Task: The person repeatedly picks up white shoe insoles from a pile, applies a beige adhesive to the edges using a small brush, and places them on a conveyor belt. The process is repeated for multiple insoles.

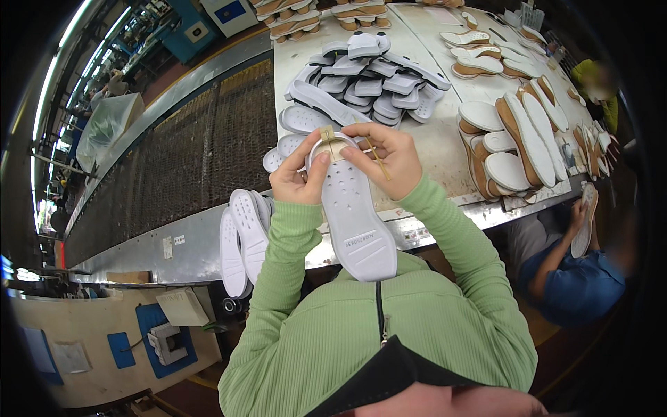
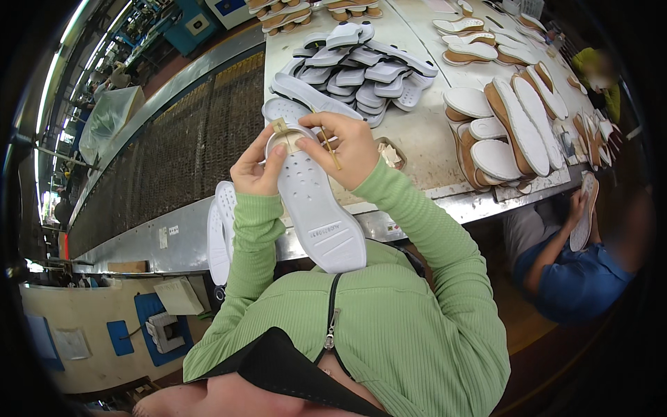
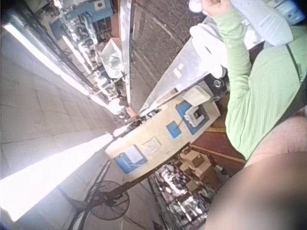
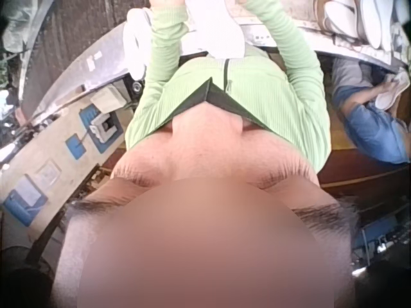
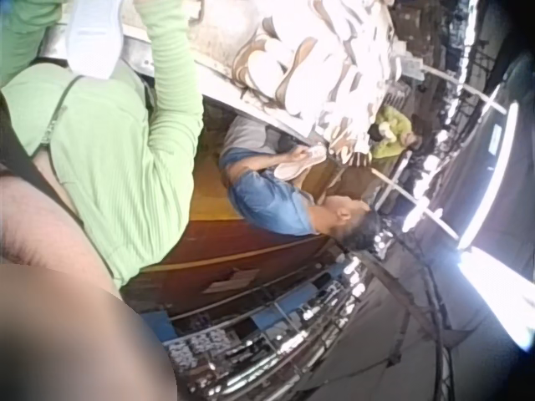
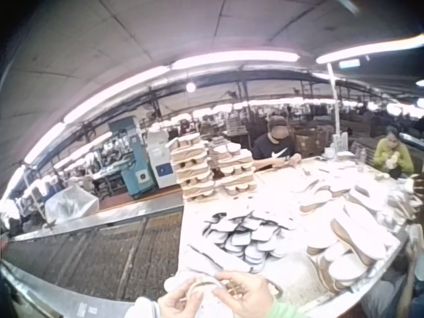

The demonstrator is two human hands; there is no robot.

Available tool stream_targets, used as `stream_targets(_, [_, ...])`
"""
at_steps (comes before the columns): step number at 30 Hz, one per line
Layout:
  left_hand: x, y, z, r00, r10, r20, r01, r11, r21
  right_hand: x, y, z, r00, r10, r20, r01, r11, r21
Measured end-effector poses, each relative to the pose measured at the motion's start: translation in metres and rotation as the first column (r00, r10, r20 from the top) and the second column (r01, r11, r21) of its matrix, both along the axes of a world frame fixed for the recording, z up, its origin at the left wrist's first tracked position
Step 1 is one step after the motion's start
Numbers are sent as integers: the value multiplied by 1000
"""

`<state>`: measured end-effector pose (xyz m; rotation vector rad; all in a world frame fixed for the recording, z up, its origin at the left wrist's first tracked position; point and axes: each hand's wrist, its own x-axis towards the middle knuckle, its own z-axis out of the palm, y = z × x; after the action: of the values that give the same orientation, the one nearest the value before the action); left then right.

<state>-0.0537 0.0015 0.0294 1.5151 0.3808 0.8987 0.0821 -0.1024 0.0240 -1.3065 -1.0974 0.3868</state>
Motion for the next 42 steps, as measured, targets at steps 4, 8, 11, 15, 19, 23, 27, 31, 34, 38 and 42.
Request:
stream_targets(4, [-1,-3,1,1000,10,11,-10,1000,-10,-5,-2,5,998,-43,49,42,999,21])
stream_targets(8, [-4,-3,2,1000,-5,22,5,1000,14,-8,-3,10,989,-93,112,87,995,55])
stream_targets(11, [-6,-4,4,1000,-11,19,11,1000,-4,-10,-5,13,980,-116,163,104,991,81])
stream_targets(15, [-6,-4,7,999,-15,37,11,994,104,-13,-6,17,975,-135,176,118,988,103])
stream_targets(19, [-4,-2,10,1000,-11,25,7,987,161,-12,-10,24,966,-133,220,113,988,102])
stream_targets(23, [-3,-3,18,1000,-26,17,22,980,200,-9,-13,41,838,-318,443,197,935,296])
stream_targets(27, [-5,-13,29,997,-73,32,67,986,153,-7,-15,61,678,-361,640,127,916,382])
stream_targets(31, [-8,-23,36,993,-89,72,77,986,150,-15,-23,77,584,-339,738,145,938,316])
stream_targets(34, [-14,-25,38,992,-100,83,74,961,266,-19,-35,87,651,-255,715,87,961,264])
stream_targets(38, [-30,-30,43,992,-117,39,97,935,341,-15,-51,105,819,-122,561,-36,964,262])
stream_targets(42, [-34,-36,44,983,-152,101,99,908,406,-13,-64,122,875,53,482,-148,976,161])
